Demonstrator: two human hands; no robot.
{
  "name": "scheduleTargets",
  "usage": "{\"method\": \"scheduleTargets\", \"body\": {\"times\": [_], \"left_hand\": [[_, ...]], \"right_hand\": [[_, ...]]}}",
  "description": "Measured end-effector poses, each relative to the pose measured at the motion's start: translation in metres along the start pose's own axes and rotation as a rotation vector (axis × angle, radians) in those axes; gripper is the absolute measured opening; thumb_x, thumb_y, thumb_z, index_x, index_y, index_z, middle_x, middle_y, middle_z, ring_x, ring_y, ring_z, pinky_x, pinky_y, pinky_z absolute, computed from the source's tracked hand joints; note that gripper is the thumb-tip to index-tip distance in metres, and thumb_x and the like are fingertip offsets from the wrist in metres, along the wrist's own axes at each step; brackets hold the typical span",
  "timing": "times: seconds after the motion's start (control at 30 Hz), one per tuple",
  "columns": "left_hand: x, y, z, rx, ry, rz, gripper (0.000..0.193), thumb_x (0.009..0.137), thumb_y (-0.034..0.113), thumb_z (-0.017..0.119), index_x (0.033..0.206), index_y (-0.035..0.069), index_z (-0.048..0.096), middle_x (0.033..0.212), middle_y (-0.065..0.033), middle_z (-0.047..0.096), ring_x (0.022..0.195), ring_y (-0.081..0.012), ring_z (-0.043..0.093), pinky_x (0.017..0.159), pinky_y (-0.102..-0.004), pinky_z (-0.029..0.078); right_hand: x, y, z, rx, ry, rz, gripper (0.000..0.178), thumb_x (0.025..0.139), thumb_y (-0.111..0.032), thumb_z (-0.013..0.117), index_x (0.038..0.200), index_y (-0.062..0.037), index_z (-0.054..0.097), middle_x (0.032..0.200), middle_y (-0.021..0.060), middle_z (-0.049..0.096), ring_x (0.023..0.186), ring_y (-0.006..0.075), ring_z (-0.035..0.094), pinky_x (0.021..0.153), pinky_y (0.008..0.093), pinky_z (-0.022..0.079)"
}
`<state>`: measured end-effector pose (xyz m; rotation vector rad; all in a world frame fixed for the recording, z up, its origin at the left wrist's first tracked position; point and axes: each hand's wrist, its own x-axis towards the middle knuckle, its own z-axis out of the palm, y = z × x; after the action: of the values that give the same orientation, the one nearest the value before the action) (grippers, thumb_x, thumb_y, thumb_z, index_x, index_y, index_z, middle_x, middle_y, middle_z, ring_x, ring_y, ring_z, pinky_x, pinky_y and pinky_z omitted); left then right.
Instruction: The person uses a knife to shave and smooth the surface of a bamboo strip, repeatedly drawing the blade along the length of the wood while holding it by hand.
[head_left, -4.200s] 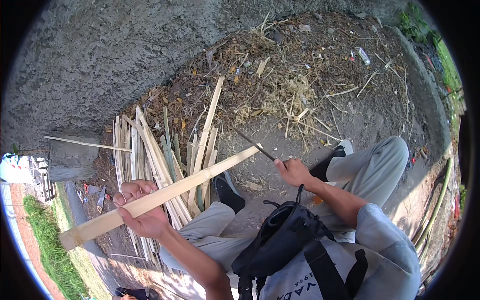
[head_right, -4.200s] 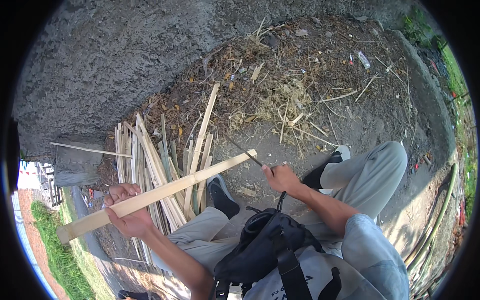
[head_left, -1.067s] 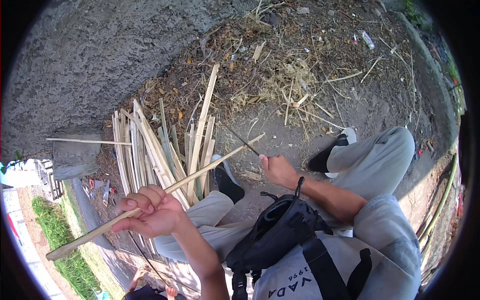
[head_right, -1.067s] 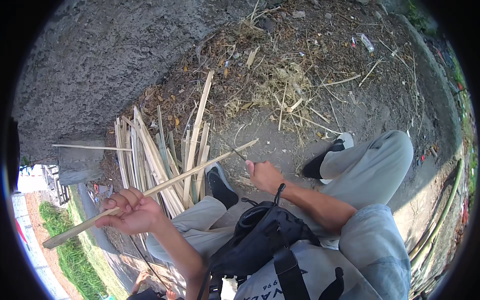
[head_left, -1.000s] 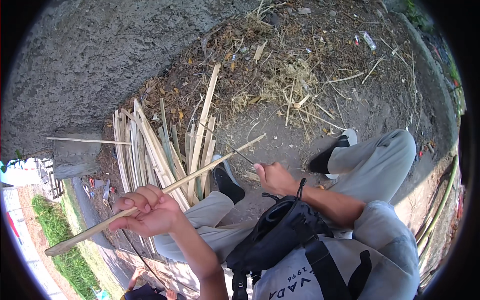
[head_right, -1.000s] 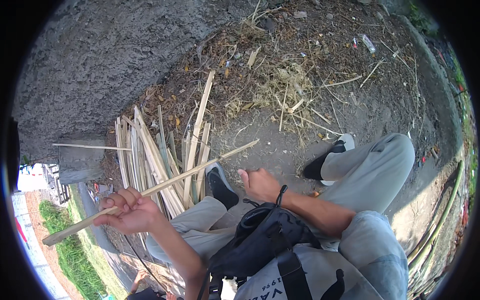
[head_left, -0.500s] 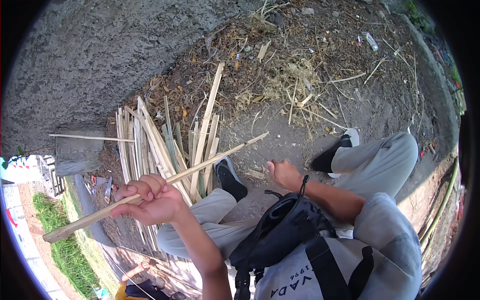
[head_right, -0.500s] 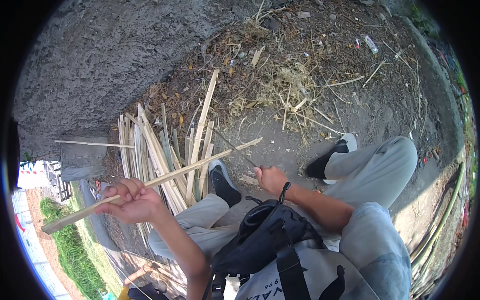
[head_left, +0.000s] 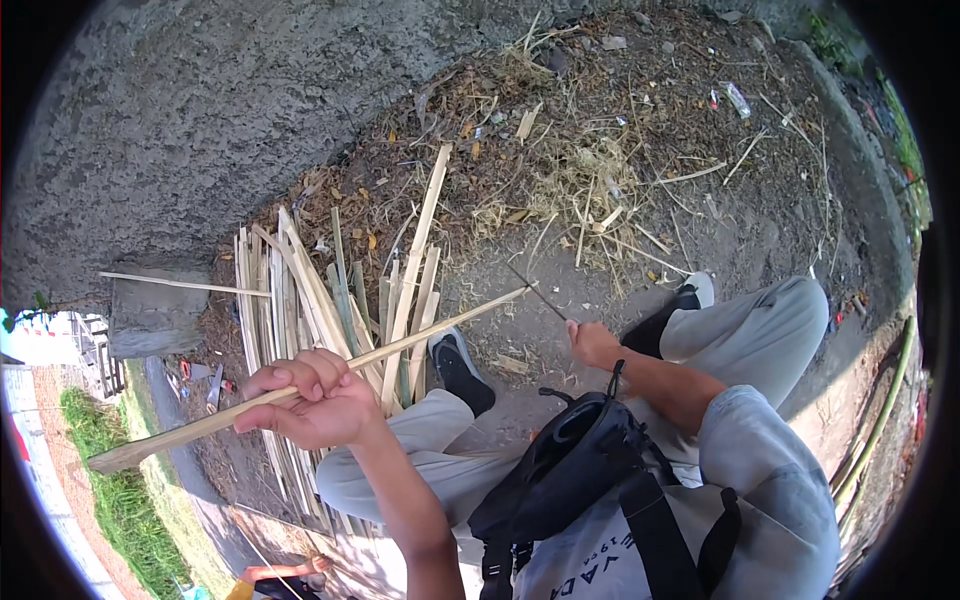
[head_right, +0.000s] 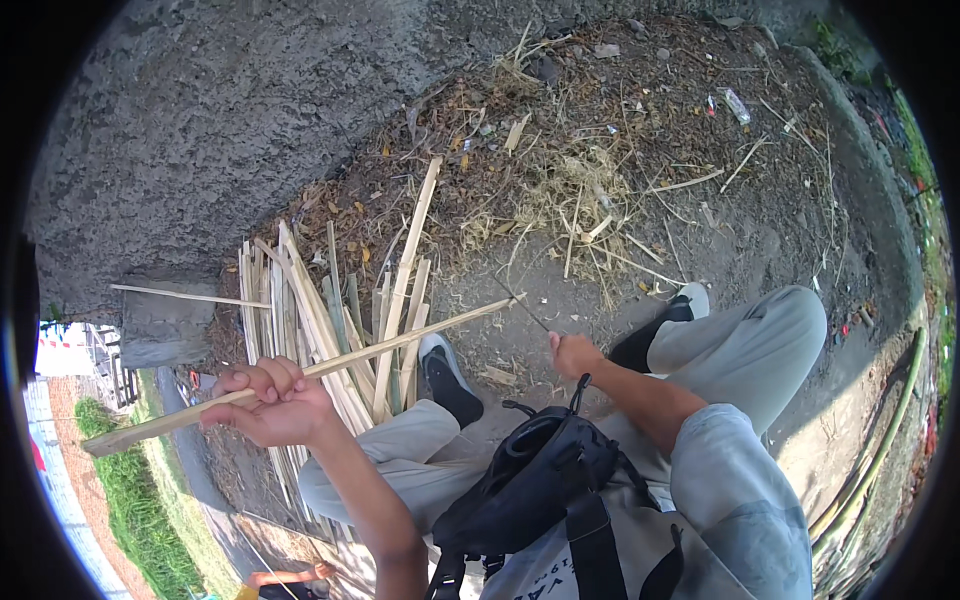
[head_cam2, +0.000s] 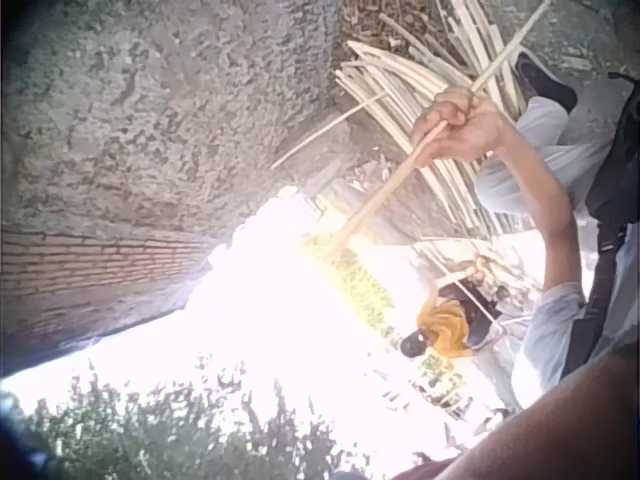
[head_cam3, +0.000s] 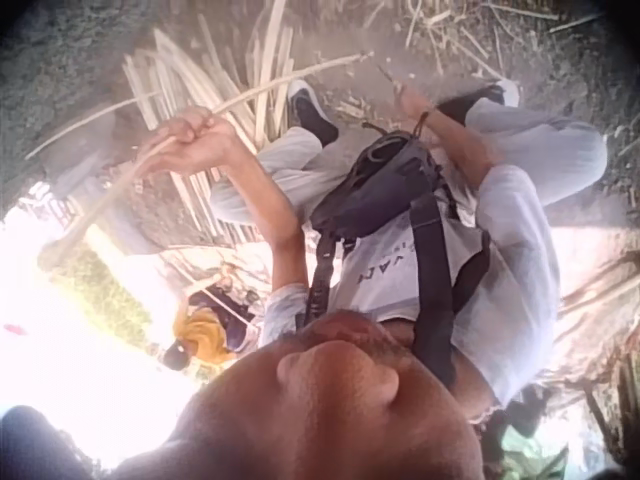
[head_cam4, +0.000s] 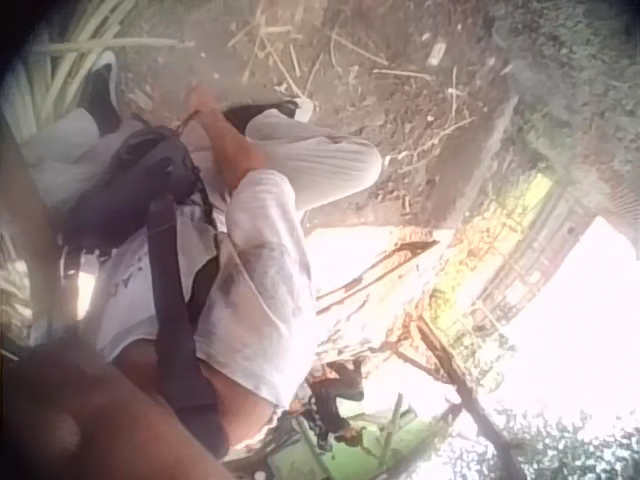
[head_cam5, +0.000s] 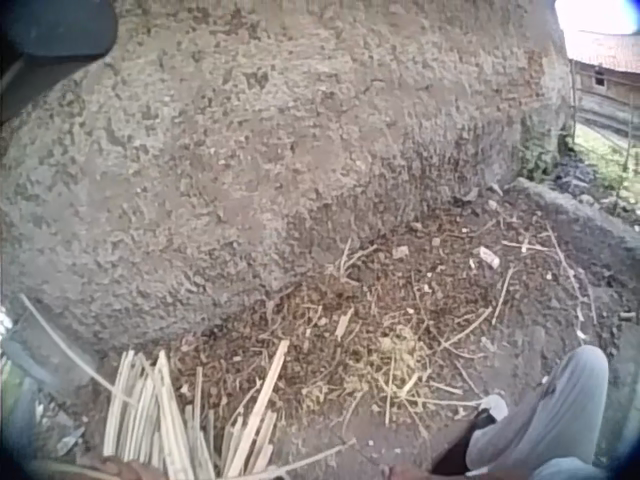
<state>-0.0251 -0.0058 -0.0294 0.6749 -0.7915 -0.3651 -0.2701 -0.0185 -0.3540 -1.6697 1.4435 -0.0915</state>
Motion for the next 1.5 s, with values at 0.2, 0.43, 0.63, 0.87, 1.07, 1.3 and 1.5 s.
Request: {"method": "scheduleTargets", "body": {"times": [0.2,0.43,0.63,0.87,1.07,1.3,1.5], "left_hand": [[0.004,0.004,-0.01,0.042,0.074,0.019,0.059,0.094,0.058,0.024,0.081,0.007,0.05,0.05,0.0001,0.033,0.034,-0.0071,0.022,0.03,-0.0203,0.018],[0.001,-0.005,-0.012,-0.026,-0.093,0.041,0.058,0.094,0.058,0.024,0.084,0.007,0.049,0.049,-0.0001,0.032,0.034,-0.0075,0.022,0.03,-0.0207,0.018],[0.003,0.0,0.008,0.036,0.093,-0.001,0.059,0.093,0.059,0.025,0.081,0.008,0.051,0.048,0.0007,0.031,0.034,-0.0074,0.021,0.029,-0.0208,0.017],[0.005,0.0,-0.006,0.094,0.184,0.037,0.057,0.093,0.059,0.028,0.078,0.009,0.051,0.048,0.0012,0.033,0.035,-0.007,0.02,0.029,-0.0203,0.015],[0.004,0.002,-0.014,0.042,0.169,-0.002,0.056,0.093,0.06,0.029,0.078,0.01,0.051,0.049,0.0014,0.032,0.035,-0.0069,0.021,0.031,-0.0205,0.015],[0.009,0.005,-0.02,0.087,0.228,0.012,0.057,0.092,0.06,0.029,0.077,0.011,0.051,0.048,0.0013,0.032,0.034,-0.0071,0.022,0.031,-0.0206,0.016],[0.007,0.002,-0.025,0.077,0.181,0.021,0.057,0.092,0.061,0.03,0.077,0.01,0.051,0.048,0.0013,0.031,0.035,-0.007,0.022,0.032,-0.0205,0.015]], "right_hand": [[-0.042,-0.065,-0.024,-0.01,0.026,-0.138,0.058,0.097,-0.035,0.029,0.072,0.0053,0.063,0.073,0.0319,0.059,0.077,0.0486,0.059,0.075,0.0532,0.047],[0.002,-0.005,-0.003,-0.069,-0.061,0.026,0.054,0.096,-0.033,0.032,0.076,0.0074,0.062,0.074,0.0318,0.059,0.076,0.0497,0.058,0.075,0.0528,0.048],[-0.03,-0.031,-0.001,0.044,0.096,-0.21,0.055,0.096,-0.034,0.031,0.077,0.0074,0.063,0.076,0.0331,0.059,0.076,0.0518,0.057,0.076,0.0529,0.047],[-0.009,-0.002,-0.01,-0.176,-0.008,0.022,0.055,0.096,-0.032,0.031,0.07,0.0062,0.061,0.071,0.031,0.058,0.072,0.0486,0.059,0.073,0.0526,0.048],[-0.006,0.015,-0.009,-0.165,-0.007,0.042,0.055,0.096,-0.031,0.031,0.07,0.0063,0.061,0.07,0.0307,0.058,0.071,0.0487,0.059,0.073,0.0522,0.048],[-0.021,-0.018,-0.016,-0.162,-0.016,-0.077,0.054,0.096,-0.032,0.03,0.077,0.0064,0.064,0.075,0.0312,0.06,0.078,0.0475,0.06,0.078,0.0522,0.047],[0.002,0.005,-0.011,-0.194,-0.061,0.005,0.055,0.096,-0.034,0.03,0.076,0.0058,0.063,0.076,0.031,0.06,0.078,0.0483,0.059,0.078,0.0526,0.047]]}}
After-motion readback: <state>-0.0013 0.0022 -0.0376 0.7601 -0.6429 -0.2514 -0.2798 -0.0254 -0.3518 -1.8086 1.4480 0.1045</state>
